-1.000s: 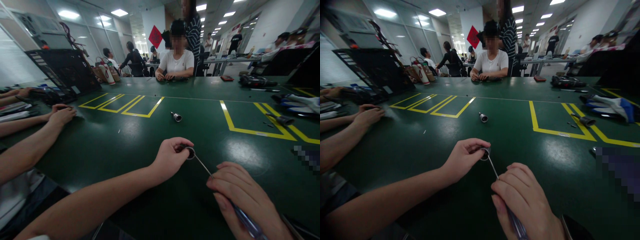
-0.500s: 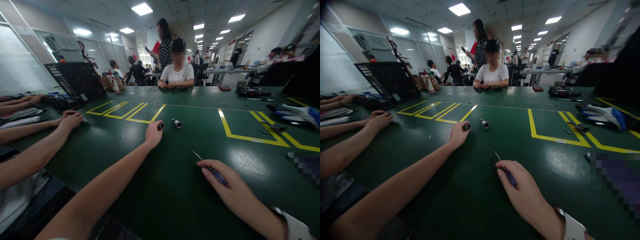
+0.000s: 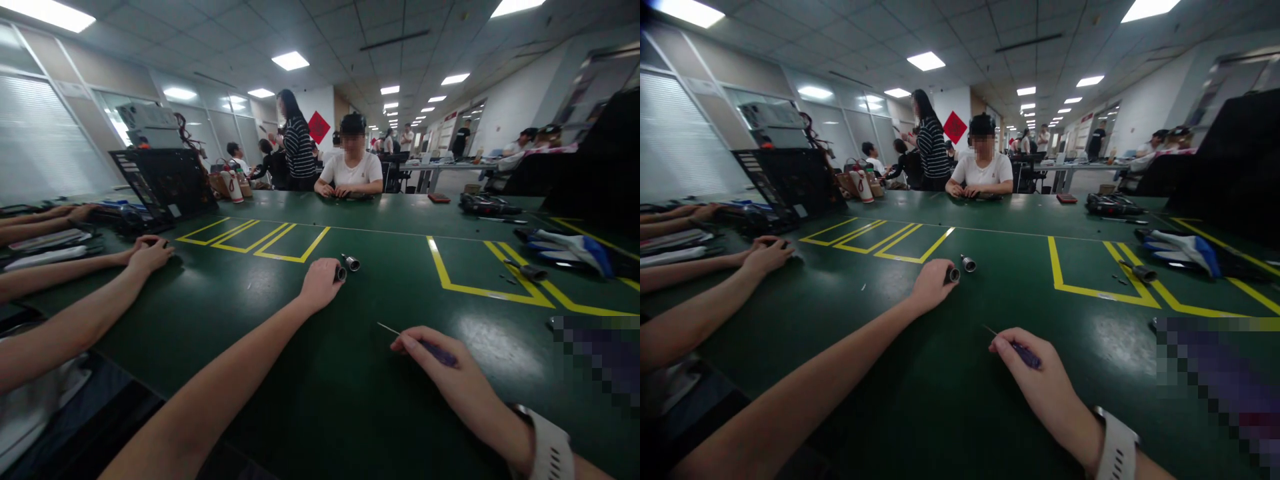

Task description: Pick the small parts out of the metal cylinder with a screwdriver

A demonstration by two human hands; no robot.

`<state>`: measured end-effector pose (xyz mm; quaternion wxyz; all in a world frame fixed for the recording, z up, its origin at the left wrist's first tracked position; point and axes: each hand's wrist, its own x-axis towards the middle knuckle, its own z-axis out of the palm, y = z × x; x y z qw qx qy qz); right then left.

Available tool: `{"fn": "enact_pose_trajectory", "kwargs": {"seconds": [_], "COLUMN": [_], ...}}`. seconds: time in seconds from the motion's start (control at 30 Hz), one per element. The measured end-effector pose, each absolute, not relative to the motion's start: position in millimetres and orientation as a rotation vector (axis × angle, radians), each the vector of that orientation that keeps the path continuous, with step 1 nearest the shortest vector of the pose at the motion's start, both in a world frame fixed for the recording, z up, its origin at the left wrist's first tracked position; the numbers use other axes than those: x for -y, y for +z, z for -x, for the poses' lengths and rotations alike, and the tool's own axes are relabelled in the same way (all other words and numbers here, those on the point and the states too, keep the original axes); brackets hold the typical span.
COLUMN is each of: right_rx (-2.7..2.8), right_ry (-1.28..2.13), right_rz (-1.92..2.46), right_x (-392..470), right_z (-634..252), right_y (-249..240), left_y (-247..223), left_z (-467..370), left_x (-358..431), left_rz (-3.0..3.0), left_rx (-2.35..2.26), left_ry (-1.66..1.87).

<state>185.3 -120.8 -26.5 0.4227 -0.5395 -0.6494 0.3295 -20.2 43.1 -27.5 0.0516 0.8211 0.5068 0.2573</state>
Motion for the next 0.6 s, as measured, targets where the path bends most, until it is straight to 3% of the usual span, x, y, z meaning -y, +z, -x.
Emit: {"fn": "enact_pose_trajectory", "kwargs": {"seconds": [0.27, 0.6], "right_rx": [0.817, 0.776], "right_ry": [1.202, 1.271], "right_rz": [0.927, 0.857], "right_x": [107, 105], "right_z": [-195, -201], "right_y": [-30, -29], "left_y": [-38, -44], "left_z": [-33, -51], "left_x": [9, 9], "left_rz": [-2.363, -2.39], "left_rx": [-1.007, -0.904], "left_ry": [0.74, 0.683]}}
